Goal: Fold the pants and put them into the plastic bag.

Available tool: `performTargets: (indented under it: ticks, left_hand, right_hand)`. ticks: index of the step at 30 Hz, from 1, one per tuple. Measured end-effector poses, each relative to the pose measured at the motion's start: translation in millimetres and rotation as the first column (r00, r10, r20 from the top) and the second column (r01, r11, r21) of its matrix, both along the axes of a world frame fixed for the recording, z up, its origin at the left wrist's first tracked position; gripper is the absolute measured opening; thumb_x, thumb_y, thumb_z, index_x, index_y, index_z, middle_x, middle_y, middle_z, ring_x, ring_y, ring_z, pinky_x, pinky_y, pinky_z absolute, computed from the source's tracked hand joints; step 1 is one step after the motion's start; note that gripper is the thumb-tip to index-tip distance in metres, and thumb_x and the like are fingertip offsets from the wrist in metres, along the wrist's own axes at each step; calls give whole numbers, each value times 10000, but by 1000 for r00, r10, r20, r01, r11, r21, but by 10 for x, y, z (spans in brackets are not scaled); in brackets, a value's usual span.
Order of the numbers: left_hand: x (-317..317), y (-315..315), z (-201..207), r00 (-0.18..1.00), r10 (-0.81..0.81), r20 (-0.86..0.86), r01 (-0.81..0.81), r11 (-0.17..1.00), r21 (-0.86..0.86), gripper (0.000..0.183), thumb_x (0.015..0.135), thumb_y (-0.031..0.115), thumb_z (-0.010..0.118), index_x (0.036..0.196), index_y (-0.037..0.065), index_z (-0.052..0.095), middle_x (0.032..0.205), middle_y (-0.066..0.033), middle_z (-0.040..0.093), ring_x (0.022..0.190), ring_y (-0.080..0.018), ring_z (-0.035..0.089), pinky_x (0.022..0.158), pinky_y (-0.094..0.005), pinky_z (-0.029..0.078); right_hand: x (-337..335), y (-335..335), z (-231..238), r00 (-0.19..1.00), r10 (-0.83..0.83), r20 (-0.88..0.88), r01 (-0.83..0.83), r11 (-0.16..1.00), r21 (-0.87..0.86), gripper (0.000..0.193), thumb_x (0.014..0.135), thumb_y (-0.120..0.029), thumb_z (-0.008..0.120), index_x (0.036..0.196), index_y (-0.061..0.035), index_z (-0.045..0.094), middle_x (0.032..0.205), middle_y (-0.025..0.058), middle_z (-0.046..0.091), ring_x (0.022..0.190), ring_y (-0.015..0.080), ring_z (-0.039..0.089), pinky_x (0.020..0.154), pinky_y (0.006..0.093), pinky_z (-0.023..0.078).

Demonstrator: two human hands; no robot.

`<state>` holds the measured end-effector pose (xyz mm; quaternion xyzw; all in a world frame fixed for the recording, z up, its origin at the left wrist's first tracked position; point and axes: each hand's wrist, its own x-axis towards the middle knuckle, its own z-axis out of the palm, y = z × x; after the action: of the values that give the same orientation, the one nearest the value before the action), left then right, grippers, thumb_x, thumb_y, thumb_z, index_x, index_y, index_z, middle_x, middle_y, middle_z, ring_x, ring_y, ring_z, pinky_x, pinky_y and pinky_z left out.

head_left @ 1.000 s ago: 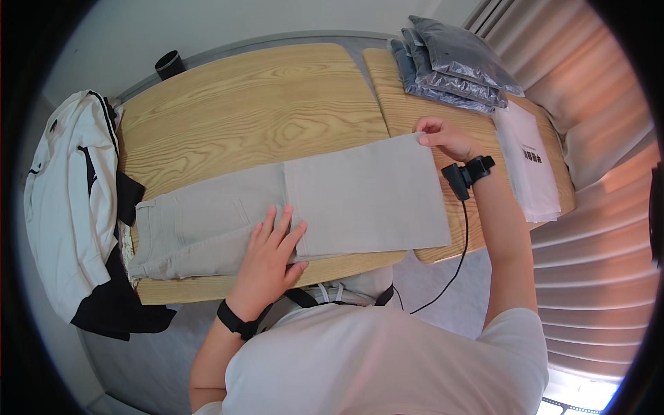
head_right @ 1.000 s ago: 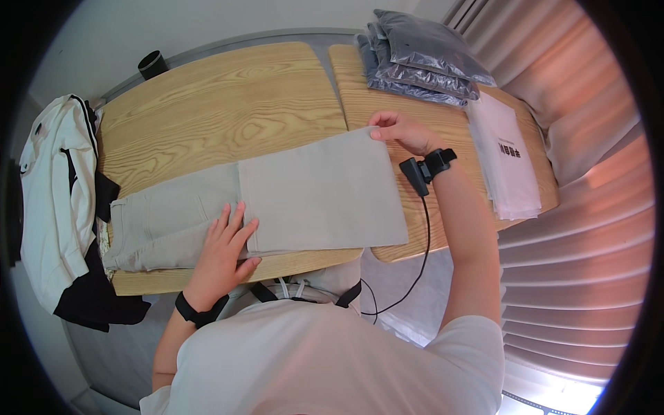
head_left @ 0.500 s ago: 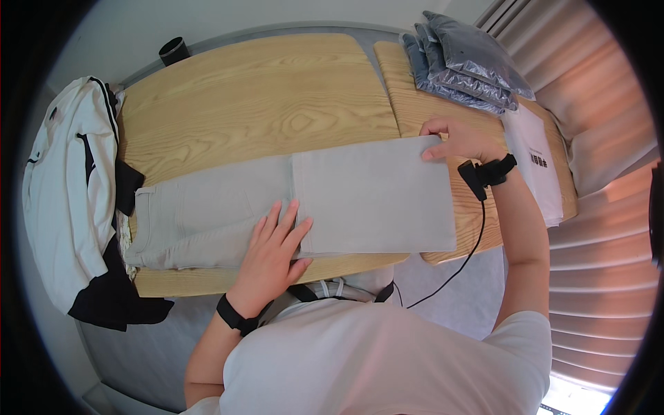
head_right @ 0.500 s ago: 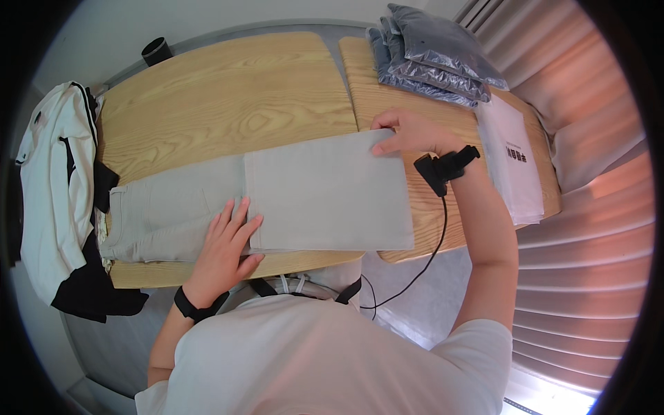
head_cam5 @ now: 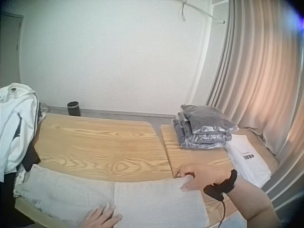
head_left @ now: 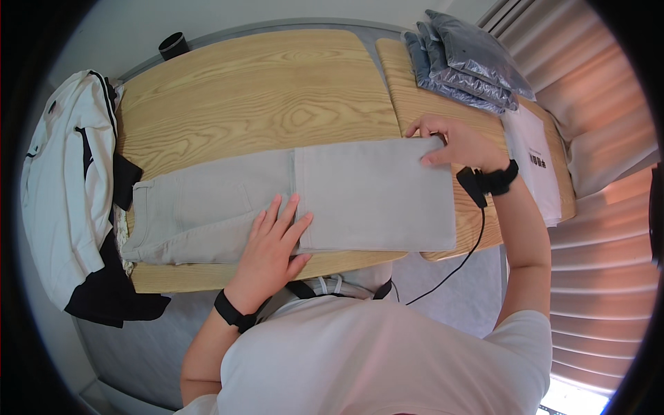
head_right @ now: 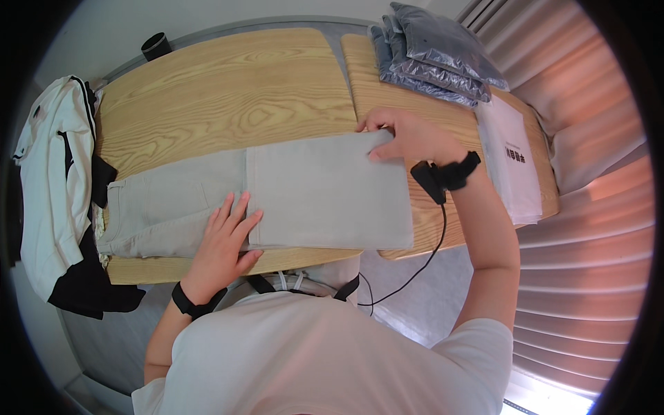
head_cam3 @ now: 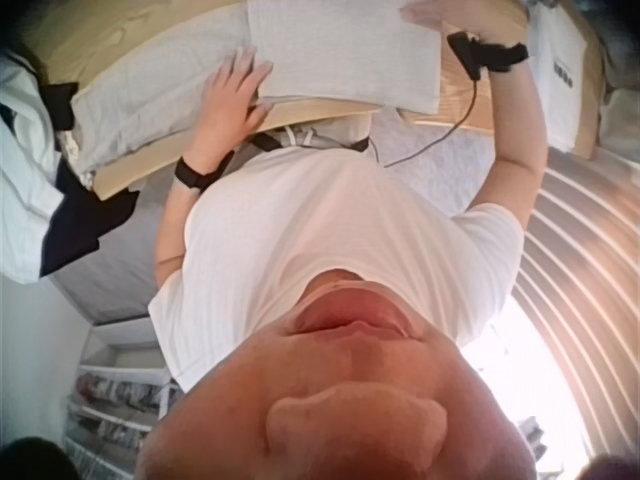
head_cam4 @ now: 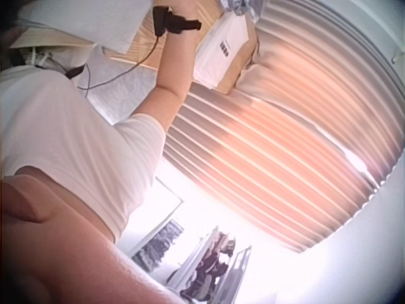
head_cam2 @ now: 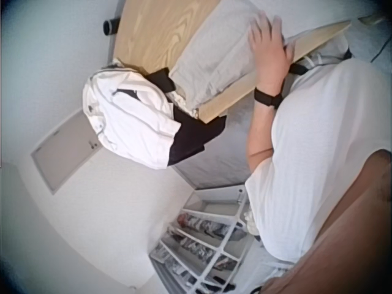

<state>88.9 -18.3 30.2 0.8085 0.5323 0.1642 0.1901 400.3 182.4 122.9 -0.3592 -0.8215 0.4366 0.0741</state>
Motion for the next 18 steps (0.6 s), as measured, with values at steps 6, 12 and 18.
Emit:
performTargets:
  ticks: [6, 12, 18]
  left_hand:
    - [12, 16, 7, 1000, -7, 13, 7, 1000, -7, 597, 739, 195, 682, 1281, 77, 461, 1463, -167, 256, 1348, -391, 210, 1049, -526, 238]
    - [6, 26, -15, 1000, 3, -9, -3, 1000, -26, 601, 722, 192, 687, 1274, 87, 475, 1461, -169, 264, 1345, -399, 212, 1048, -532, 233]
    - [19, 45, 7, 1000, 8, -5, -8, 999, -49, 602, 718, 190, 691, 1273, 91, 479, 1465, -167, 262, 1348, -395, 212, 1050, -530, 232]
  right_hand:
    - [-56, -438, 429, 968, 235, 84, -244, 961, 129, 287, 670, -109, 757, 723, -77, 476, 931, 34, 602, 895, 203, 552, 1093, 523, 104]
    - [-16, -576, 534, 958, 280, 61, -287, 931, 227, 247, 667, -113, 744, 712, -89, 503, 912, -10, 614, 921, 209, 548, 1078, 568, 130]
    - [-83, -580, 571, 928, 218, 303, -347, 805, 482, 239, 619, -136, 744, 678, -91, 517, 862, 6, 627, 1023, 286, 526, 1071, 605, 96]
